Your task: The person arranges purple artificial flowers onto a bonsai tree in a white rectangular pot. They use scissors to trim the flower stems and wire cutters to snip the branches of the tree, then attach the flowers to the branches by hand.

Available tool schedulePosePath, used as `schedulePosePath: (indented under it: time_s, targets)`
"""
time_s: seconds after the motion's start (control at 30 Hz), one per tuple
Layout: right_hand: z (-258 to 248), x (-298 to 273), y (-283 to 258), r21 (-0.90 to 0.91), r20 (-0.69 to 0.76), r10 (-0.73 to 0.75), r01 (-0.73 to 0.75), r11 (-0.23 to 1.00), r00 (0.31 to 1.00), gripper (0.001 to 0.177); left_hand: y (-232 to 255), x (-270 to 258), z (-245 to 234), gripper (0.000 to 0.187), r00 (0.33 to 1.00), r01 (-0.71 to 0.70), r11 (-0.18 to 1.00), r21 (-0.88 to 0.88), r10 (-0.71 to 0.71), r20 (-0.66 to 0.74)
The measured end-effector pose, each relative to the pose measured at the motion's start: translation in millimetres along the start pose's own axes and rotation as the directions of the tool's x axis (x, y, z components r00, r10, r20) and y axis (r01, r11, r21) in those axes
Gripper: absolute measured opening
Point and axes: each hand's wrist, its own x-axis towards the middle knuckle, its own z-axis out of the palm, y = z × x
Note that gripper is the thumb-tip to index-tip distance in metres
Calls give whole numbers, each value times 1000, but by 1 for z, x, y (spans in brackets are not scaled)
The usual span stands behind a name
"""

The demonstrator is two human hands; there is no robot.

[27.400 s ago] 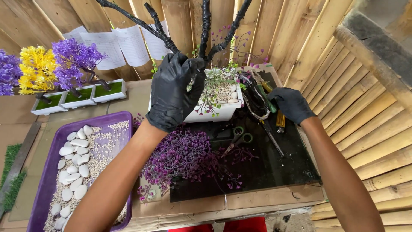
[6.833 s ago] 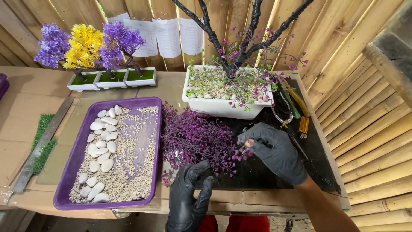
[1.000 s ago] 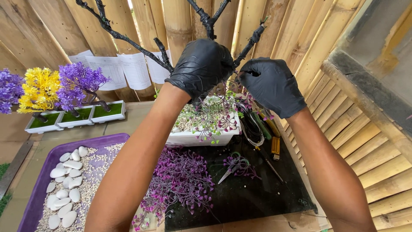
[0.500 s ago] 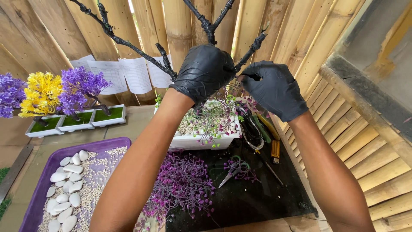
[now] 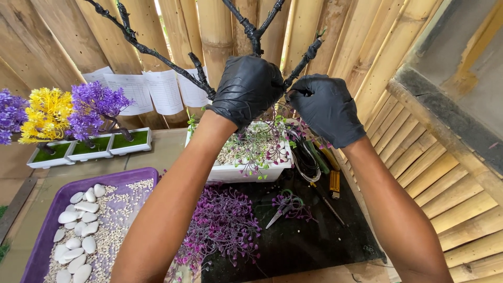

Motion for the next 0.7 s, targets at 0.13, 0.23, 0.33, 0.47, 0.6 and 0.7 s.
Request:
schedulePosePath:
  time_s: [0.13, 0.23, 0.33, 0.47, 0.6, 0.7]
  targets:
    - [3, 1, -4, 1, -42, 26, -26, 1000, 999, 11, -3, 0, 4, 18, 998, -36, 999, 22, 37, -49]
    - [7, 2, -1, -20, -80, 4, -5, 1000, 997, 7, -5, -1, 7, 18, 995, -54, 998, 39, 56, -76]
    - [7, 2, -2, -24, -86, -12, 10, 1000, 996, 7, -1, -4, 5, 20, 993, -46, 995, 89, 55, -100]
    - [9, 1, -7, -19, -104, -11, 9, 1000, 995, 10, 4, -5, 6, 25, 993, -21, 997, 78, 30, -112]
    - [6, 0, -17, 27, -130, -76, 80, 996, 989, 17, 6, -7, 8, 29, 992, 1, 999, 37, 4, -124]
    - [11, 1, -4, -38, -136, -38, 33, 999, 990, 18, 7, -8, 10, 32, 991, 23, 1000, -5, -23, -135]
